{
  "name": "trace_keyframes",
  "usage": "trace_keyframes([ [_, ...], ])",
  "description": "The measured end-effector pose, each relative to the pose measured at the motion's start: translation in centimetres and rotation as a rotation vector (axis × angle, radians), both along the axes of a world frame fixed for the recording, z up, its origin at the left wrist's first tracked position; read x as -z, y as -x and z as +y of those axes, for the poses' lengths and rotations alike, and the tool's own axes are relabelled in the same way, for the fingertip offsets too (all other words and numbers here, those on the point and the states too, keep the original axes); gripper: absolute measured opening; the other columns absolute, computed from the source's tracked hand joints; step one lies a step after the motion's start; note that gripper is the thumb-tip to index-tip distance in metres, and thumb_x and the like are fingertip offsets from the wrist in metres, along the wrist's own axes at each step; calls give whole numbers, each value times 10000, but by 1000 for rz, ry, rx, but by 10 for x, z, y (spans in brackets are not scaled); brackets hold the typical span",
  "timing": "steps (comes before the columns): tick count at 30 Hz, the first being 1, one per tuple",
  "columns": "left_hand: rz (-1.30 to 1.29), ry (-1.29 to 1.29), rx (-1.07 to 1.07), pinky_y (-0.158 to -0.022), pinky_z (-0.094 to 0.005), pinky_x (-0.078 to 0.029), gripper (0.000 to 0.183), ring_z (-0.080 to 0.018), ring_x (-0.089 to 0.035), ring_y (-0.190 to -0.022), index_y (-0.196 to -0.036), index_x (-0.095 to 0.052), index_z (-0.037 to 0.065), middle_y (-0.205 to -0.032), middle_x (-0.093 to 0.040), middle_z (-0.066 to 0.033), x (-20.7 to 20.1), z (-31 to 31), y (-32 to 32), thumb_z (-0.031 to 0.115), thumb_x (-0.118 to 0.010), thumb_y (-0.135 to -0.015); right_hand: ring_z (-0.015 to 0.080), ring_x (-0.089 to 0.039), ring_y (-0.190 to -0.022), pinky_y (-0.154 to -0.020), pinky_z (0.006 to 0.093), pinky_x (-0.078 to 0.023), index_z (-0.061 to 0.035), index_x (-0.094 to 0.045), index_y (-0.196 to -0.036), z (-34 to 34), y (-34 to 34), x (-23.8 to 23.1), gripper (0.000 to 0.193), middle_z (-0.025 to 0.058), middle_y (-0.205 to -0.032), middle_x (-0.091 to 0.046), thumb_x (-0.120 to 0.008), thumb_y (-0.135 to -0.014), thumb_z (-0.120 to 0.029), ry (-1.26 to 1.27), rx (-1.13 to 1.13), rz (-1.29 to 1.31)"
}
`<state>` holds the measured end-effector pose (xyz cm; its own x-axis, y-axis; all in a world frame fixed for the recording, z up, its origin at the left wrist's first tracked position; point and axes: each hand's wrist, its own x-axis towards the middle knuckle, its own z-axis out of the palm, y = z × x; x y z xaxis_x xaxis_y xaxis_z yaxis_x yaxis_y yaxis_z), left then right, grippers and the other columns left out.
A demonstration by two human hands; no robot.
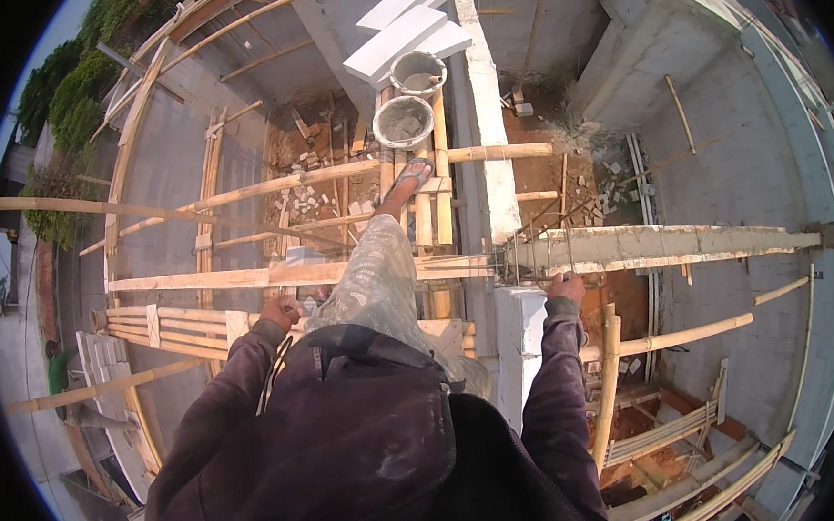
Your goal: The person measures a concrete block wall with a tape measure, applies mortar from a bucket using a trowel, and places a concrete block onto the wall. The person repeats the process of measuring, applying mortar, and positioning blocks along the wall.
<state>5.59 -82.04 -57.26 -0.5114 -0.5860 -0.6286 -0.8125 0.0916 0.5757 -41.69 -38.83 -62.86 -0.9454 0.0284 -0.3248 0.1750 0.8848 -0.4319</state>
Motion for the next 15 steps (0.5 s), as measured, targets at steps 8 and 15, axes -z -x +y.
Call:
trace_keyframes([
  [8, 80, -65, 10, -595, -319, -524, 162, -162, -636, -661, -901, -652, 53, -764, -654, -54, 111, -227, 356, 203, -655, -841, 156, -566, -463, -444, 304, -459, 33, -631, -858, 2, -41, 3, 181, 100, -563, -602, -543, -883, -122, 421, 372, 40],
  [15, 44, 272, 2, -793, -367, -506, 323, -314, -661, -890, -1020, -659, 42, -942, -689, -182, 332, -358, 552, 253, -663, -776, 195, -562, -480, -398, 342, -466, -5, -639, -898, -12, -34, -37, 219, 131, -588, -601, -637, -869, -222, 130, 1285, -340],
])
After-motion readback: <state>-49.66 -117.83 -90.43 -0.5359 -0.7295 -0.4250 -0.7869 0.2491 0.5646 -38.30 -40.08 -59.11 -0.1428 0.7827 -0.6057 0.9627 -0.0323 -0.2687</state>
